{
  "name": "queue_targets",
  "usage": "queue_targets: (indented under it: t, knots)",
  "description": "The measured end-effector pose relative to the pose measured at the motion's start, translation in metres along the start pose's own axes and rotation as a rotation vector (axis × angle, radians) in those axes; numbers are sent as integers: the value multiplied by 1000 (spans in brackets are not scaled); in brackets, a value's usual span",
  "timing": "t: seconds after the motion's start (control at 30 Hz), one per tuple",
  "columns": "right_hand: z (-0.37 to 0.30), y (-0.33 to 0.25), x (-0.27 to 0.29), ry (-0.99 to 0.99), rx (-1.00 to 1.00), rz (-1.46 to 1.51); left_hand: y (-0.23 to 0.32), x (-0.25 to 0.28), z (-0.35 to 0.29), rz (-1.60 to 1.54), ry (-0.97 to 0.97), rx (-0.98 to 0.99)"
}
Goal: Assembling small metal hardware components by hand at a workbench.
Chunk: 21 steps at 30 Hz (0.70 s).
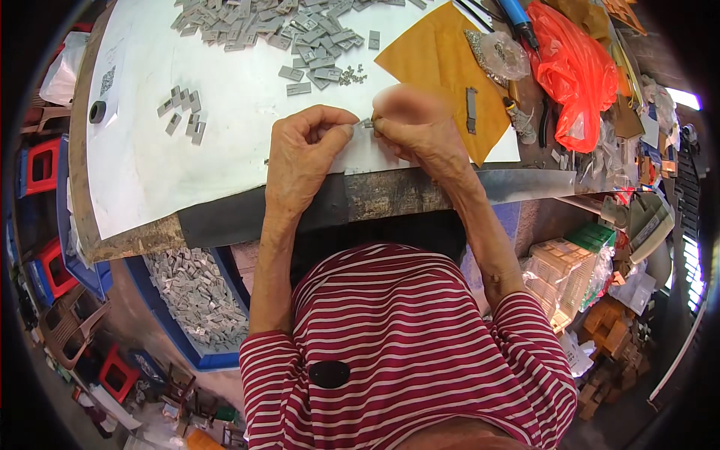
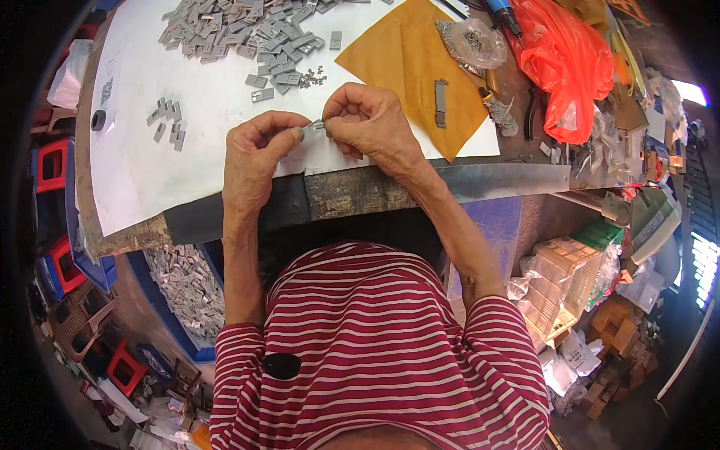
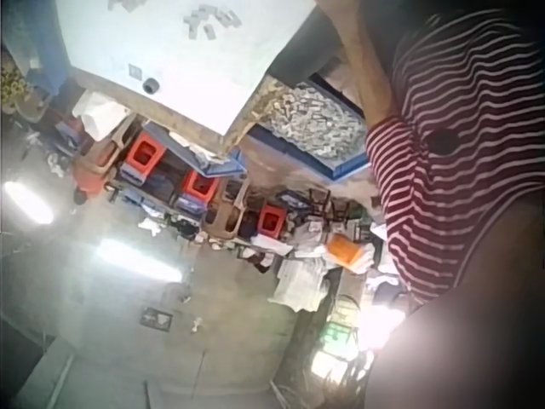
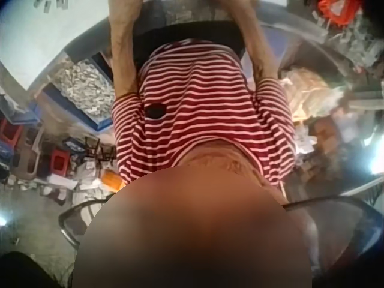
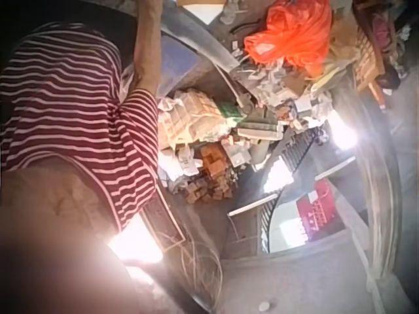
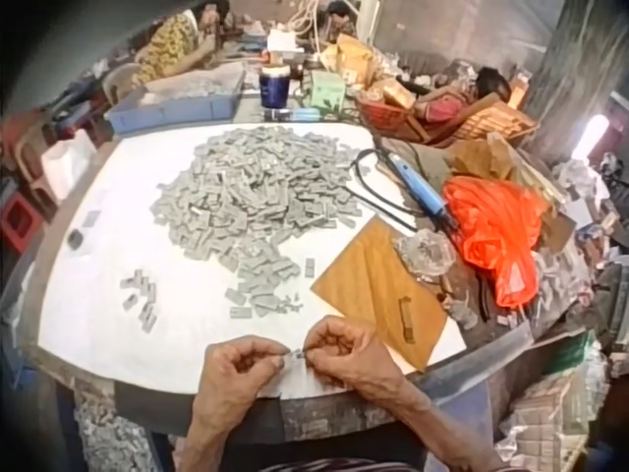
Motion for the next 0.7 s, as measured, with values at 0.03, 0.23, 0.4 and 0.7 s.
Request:
queue_targets:
  t: [0.03, 0.23, 0.4, 0.7]
  knots:
    - [0, -1, 0, -4, -2, -21, 0, 0, 0, -1, 1, 1]
    - [-1, -2, 4, -19, -3, -84, -4, 0, 3, -10, -29, 1]
    - [2, 4, 8, -57, 32, -70, -2, 1, 6, -13, -89, 14]
    - [0, 2, 12, -148, -23, -4, 3, 5, 9, 10, -189, 126]
Point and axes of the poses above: each hand's wrist, its own z-axis towards the middle knuckle, its own x-axis out of the back of the hand, y = z × x, the point moved 1 cm from there along z, towards the middle knuckle, and after that the axes turned 9 degrees about -z, right-handed, at the moved point
